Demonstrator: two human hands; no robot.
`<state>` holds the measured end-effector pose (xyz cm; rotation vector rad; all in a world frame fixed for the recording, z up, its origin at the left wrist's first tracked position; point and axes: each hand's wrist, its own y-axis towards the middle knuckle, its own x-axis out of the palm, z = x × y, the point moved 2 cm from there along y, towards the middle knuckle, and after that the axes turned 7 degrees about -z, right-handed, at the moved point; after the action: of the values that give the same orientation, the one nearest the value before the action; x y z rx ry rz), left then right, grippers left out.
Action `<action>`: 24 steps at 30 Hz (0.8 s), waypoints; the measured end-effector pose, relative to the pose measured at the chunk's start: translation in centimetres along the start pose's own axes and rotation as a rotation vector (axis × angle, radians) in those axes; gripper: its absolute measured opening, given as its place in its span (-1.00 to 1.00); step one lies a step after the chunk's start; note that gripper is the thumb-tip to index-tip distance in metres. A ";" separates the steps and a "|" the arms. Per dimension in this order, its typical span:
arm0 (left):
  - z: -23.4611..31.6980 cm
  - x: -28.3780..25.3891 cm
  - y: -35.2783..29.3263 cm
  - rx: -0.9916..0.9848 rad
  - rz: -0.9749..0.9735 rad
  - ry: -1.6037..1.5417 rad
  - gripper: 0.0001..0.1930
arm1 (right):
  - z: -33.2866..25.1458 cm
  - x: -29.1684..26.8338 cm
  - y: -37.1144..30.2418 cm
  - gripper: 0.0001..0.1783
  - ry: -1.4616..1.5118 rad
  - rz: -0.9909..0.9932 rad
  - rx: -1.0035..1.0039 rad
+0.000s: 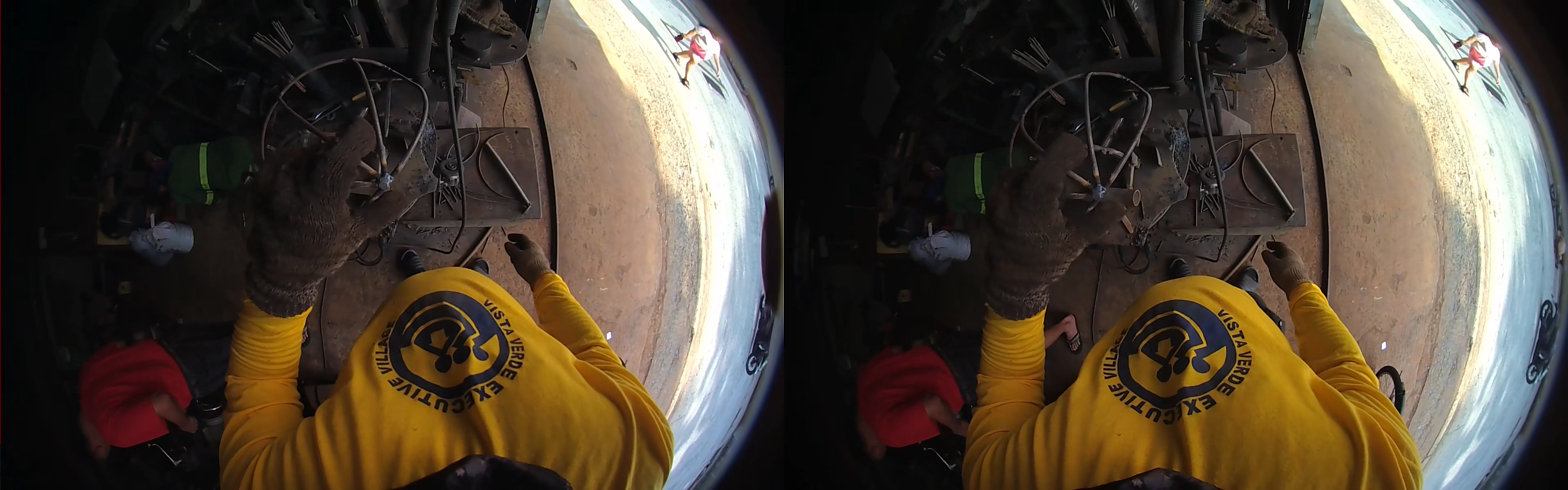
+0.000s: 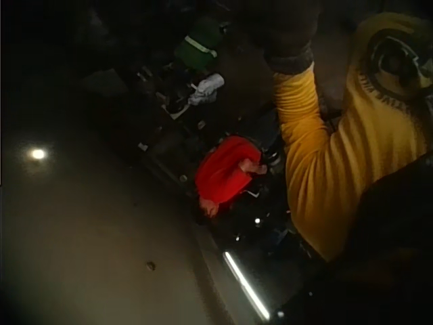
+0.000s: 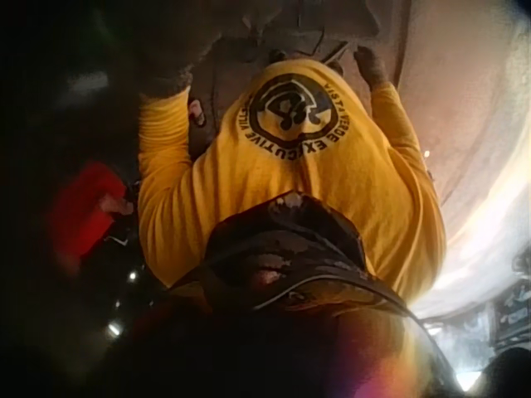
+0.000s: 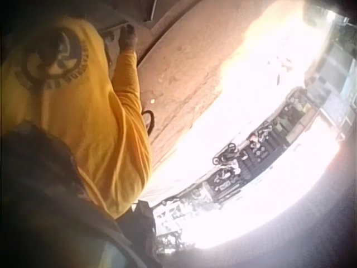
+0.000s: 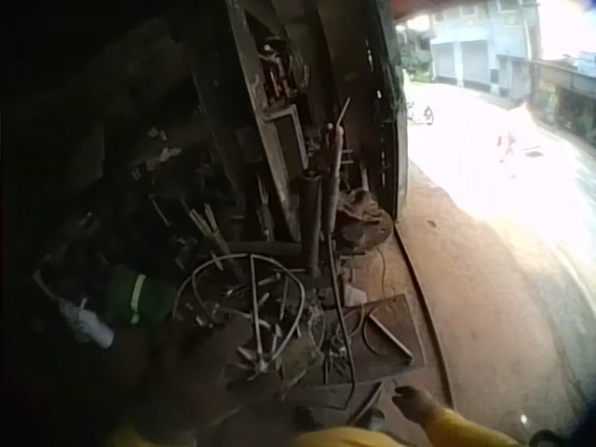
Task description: The person holds curved metal rods together by hand and uses a welding electrode holder to join them. The person then picks up a chipping hammer to tap the welded joints.
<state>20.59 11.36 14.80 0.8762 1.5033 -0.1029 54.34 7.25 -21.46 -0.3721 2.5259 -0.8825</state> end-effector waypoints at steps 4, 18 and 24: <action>0.8 0.3 0.7 -0.024 -0.084 0.001 -0.20 | 2.2 -1.1 -1.7 -0.44 -0.017 0.011 0.091; 0.5 0.8 0.3 -0.144 0.047 -1.016 -0.25 | 5.9 -0.7 1.3 -0.45 0.158 0.053 0.095; -2.7 2.7 -1.6 -0.328 0.109 -1.813 -0.35 | -2.9 0.7 -0.5 -0.49 0.475 -0.043 -0.012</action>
<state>17.82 12.92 12.18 0.2770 -0.2376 -0.4144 52.40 8.07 -19.34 -0.2421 2.9628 -1.0770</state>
